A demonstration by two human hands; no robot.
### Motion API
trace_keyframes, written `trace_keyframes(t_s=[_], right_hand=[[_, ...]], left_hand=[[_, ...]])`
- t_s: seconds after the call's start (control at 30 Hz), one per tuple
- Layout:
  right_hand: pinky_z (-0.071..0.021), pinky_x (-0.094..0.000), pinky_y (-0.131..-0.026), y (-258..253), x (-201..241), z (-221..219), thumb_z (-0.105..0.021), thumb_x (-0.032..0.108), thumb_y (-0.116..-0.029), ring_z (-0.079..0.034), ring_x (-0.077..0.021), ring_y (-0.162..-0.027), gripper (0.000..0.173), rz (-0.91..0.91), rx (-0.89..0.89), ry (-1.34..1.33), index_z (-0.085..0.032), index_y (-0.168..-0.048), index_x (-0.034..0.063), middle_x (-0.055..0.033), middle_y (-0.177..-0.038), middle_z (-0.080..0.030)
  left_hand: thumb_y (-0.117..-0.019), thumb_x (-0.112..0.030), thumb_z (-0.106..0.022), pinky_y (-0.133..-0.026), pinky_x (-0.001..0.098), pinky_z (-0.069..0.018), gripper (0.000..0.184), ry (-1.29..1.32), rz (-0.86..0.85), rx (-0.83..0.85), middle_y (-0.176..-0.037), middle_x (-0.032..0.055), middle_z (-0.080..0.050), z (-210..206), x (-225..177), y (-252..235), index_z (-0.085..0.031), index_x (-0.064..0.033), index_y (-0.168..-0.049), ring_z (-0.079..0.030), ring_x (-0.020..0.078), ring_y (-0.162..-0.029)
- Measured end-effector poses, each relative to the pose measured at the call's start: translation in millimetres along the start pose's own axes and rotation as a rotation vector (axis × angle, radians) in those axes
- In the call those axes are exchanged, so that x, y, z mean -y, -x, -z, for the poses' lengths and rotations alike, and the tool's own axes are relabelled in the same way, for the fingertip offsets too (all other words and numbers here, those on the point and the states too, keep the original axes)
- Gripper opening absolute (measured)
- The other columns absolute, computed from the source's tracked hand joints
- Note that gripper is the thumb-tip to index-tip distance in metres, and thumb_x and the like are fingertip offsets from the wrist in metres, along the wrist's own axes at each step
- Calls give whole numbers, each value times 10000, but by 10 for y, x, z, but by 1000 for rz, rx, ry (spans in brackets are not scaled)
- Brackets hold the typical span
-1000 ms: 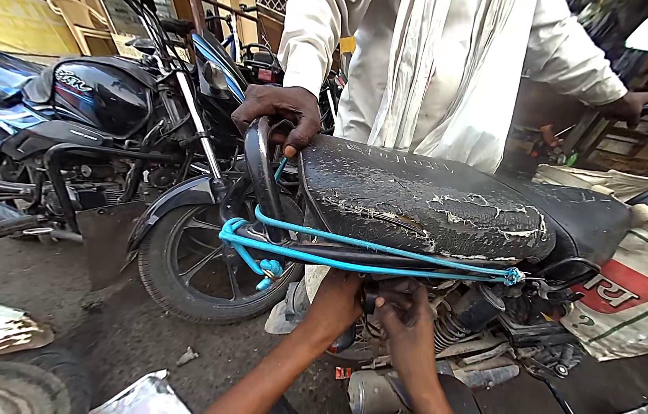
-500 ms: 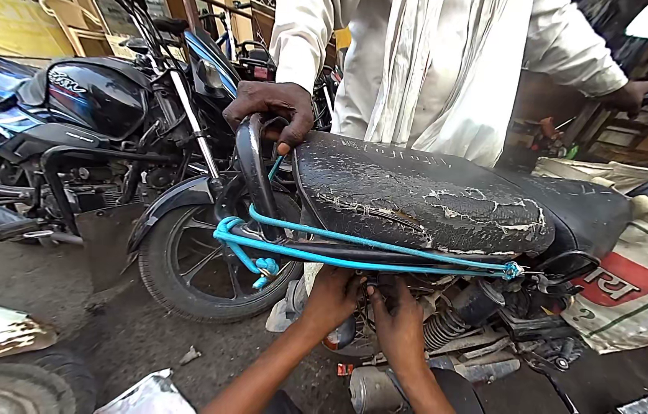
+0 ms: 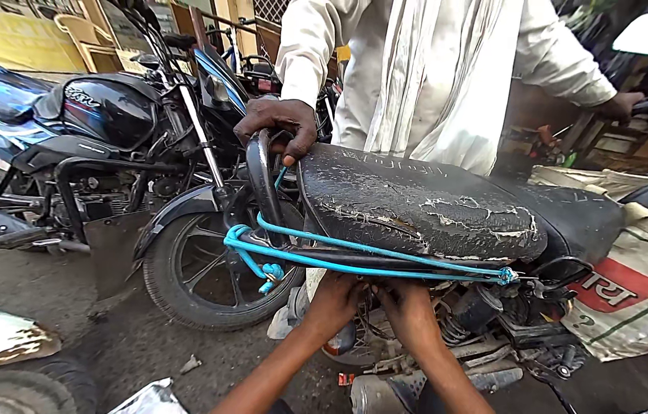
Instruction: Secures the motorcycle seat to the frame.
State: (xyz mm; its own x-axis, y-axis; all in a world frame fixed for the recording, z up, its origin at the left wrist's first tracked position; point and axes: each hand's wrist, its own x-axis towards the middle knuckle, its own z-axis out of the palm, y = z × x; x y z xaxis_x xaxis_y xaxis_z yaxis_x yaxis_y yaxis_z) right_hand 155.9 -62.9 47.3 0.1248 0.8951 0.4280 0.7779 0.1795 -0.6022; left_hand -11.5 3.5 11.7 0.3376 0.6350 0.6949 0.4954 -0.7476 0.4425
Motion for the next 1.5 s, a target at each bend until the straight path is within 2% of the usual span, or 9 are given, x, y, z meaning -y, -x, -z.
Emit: trace_keyframes(t_s=[0.2,0.33,0.47,0.7,0.87,1.07,1.2,1.37,1.5], right_hand=[[-550,-461,-971,-142,169,88,-616,257,-1002,-703,-240,-1049,219,4,141,194,-749,-1100,113,-84,-1045,-743],[-556,-463,-939,-208,236,137,-616,308,-1005,-708,-230,-989,250,-53,179,195,-748,-1076,108,-78,-988,-742],[-568,-474,-903,-236,262,160,-646,286,-994,-711,-233,-953,219,-53,175,192,-740,-1087,113,-83,-980,-737],[-590,-482,-863,-288,167,273,-663,329,-1000,-730,-213,-859,266,-173,272,80,-723,-1141,112,-67,-926,-747],[-626,-376,-814,-171,145,176,-702,262,-974,-727,-119,-807,172,-47,164,-38,-726,-1089,136,5,-906,-744],[-607,-374,-737,29,20,-21,-656,164,-957,-695,-150,-796,103,322,-76,102,-754,-965,131,-9,-861,-708],[-609,-379,-709,106,6,-77,-634,138,-967,-694,-194,-809,101,423,-82,142,-732,-978,113,-58,-913,-689],[-609,-375,-656,137,-40,-134,-622,92,-950,-692,-210,-773,116,493,-132,178,-732,-984,92,-81,-931,-676],[-621,-388,-666,158,-65,-170,-619,63,-932,-713,-230,-798,119,489,-150,202,-727,-973,90,-99,-971,-692]], left_hand=[[-931,-259,-707,-958,455,-565,202,-108,25,-242,-1095,83,-721,76,-187,75,-762,-103,-1046,-671,263,-1095],[-959,-442,-633,-957,484,-539,370,-188,297,105,-1105,71,-728,189,-524,165,-773,-112,-1048,-666,287,-1061],[-949,-456,-647,-926,487,-488,331,-162,388,149,-1031,2,-723,149,-568,132,-782,-155,-927,-639,234,-996],[-1000,-241,-634,-739,323,-541,200,632,710,271,-865,21,-670,542,-347,74,-727,-63,-994,-628,117,-760],[-1091,-208,-460,-437,204,-427,290,1294,1107,-51,-680,50,-570,637,-383,-139,-635,-29,-945,-489,83,-484],[-1005,-101,-645,-532,290,-537,187,867,692,-36,-884,112,-699,403,-360,-44,-641,-37,-1181,-600,168,-562],[-979,-301,-693,-600,314,-589,179,355,303,-34,-934,-12,-709,317,-189,35,-733,-145,-1059,-642,94,-638],[-874,-296,-804,-732,326,-604,192,165,157,-198,-811,-24,-715,152,-128,-45,-744,-117,-911,-683,75,-738],[-959,-296,-707,-806,369,-587,209,81,41,-113,-869,20,-727,64,-127,-60,-759,-100,-911,-699,132,-838]])
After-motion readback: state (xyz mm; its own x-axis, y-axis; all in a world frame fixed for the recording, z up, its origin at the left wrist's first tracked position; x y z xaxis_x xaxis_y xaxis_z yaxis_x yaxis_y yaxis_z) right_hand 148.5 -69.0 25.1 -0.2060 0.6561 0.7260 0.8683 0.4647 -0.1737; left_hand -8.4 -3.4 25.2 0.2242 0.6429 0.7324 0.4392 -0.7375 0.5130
